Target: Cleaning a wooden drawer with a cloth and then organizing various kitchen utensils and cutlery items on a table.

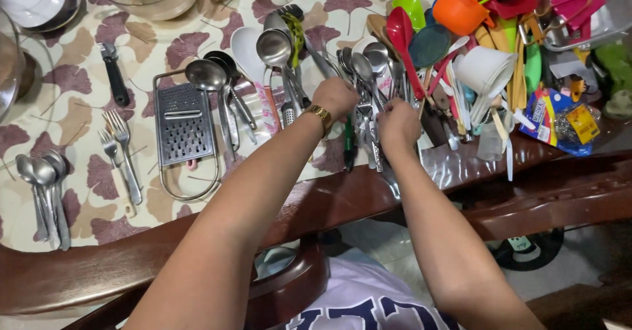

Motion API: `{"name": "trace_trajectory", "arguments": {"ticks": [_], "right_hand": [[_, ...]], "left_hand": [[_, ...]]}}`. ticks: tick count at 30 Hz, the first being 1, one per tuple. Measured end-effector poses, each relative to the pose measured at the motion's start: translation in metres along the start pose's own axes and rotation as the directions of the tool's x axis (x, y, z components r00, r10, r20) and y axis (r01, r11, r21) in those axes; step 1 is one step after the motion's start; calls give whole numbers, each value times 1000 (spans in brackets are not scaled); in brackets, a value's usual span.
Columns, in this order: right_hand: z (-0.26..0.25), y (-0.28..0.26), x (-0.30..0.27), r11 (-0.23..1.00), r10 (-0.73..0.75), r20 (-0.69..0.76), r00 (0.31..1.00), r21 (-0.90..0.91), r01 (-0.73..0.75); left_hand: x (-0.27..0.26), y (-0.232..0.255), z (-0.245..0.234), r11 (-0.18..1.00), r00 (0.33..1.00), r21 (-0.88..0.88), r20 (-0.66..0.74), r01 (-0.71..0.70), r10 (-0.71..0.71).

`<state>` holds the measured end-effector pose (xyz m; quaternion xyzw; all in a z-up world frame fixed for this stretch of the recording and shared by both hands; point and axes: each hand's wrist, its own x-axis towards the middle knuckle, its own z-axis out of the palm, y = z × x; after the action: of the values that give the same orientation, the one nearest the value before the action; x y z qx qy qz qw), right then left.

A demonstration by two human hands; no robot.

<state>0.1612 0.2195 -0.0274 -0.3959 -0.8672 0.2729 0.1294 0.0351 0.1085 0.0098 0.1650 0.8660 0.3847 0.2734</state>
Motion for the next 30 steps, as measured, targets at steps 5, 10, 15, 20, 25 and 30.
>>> {"name": "trace_trajectory", "arguments": {"ticks": [5, 10, 15, 20, 25, 30], "right_hand": [[15, 6, 13, 942, -42, -18, 999, 333, 45], [1, -9, 10, 633, -63, 197, 978, 766, -113], [-6, -12, 1, 939, 99, 13, 995, 330, -98], [30, 2, 18, 997, -53, -57, 997, 45, 56], [47, 19, 40, 995, -16, -70, 997, 101, 23], [38, -25, 27, 897, -48, -114, 992, 431, 93]], "left_hand": [[4, 0, 26, 897, 988, -419, 109, 143, -107], [0, 1, 22, 899, 975, -437, -203, -4, -94], [-1, -7, 4, 850, 965, -525, -196, 49, -177], [-26, 4, -17, 865, 962, -492, -175, 100, -211], [-20, -13, -19, 838, 964, -541, -176, 73, -197], [-21, -26, -50, 901, 935, -433, -317, 5, -158]]}}
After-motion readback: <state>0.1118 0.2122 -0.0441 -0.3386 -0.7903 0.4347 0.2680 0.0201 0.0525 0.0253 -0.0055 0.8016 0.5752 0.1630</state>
